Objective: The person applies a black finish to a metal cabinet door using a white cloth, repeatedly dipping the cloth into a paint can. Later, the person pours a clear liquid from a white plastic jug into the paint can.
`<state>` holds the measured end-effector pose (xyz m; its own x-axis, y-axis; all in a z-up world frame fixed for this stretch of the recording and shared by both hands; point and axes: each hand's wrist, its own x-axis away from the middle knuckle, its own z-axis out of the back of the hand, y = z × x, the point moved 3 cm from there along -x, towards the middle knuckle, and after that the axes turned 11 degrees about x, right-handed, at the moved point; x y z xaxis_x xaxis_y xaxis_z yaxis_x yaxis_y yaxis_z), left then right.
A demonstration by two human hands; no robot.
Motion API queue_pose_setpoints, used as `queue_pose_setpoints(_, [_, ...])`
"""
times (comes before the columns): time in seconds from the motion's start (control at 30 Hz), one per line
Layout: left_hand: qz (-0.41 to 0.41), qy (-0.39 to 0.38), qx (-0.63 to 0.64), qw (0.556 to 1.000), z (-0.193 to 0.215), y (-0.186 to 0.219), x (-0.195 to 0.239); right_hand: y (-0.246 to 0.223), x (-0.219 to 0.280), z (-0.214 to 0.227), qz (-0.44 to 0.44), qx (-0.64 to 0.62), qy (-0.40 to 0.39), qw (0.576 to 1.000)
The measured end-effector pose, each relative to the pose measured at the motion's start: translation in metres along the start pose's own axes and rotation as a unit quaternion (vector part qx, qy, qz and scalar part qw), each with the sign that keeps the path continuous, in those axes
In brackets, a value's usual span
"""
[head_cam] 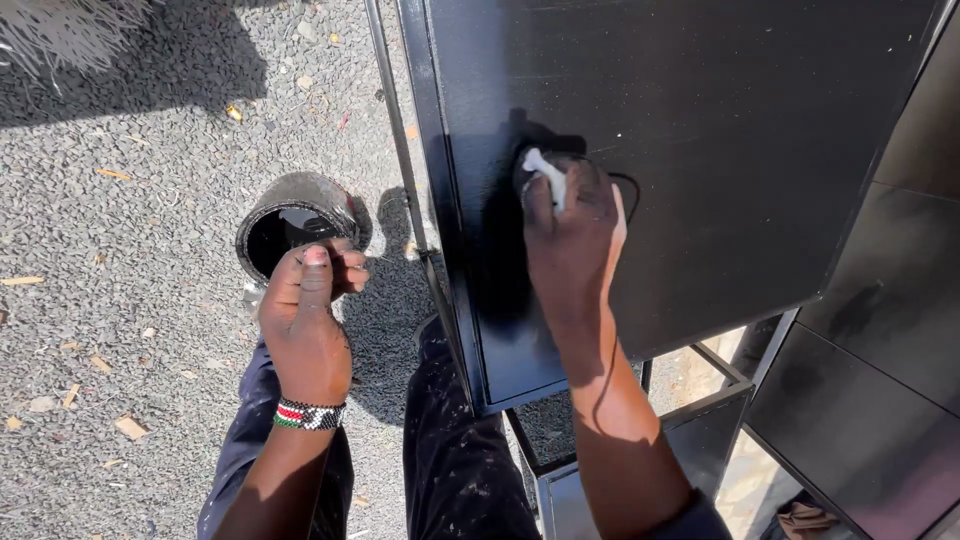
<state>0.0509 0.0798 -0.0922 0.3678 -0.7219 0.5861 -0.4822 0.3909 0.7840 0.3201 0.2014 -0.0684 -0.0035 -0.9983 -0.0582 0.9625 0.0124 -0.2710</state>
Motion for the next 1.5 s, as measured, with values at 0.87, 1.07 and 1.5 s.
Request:
queue_pose_setpoints(0.87, [-0.053,-0.234,-0.126,0.963,-0.216,0.015,0.073,0.361,-0.098,0.094,-0.189,0.124,0.033,0.974])
queue_pose_setpoints(1.07, [-0.033,-0.194,-0.134,0.971,-0.22,-0.001,0.083,0.58,-0.156,0.153,-0.252,-0.081,0.048,0.963])
queue_pose_setpoints(1.5, [-0.116,0.022,-0.041,0.992,-0.076,0.02,0.029,0.167,-0.095,0.055,-0.186,-0.104,-0.085,0.973])
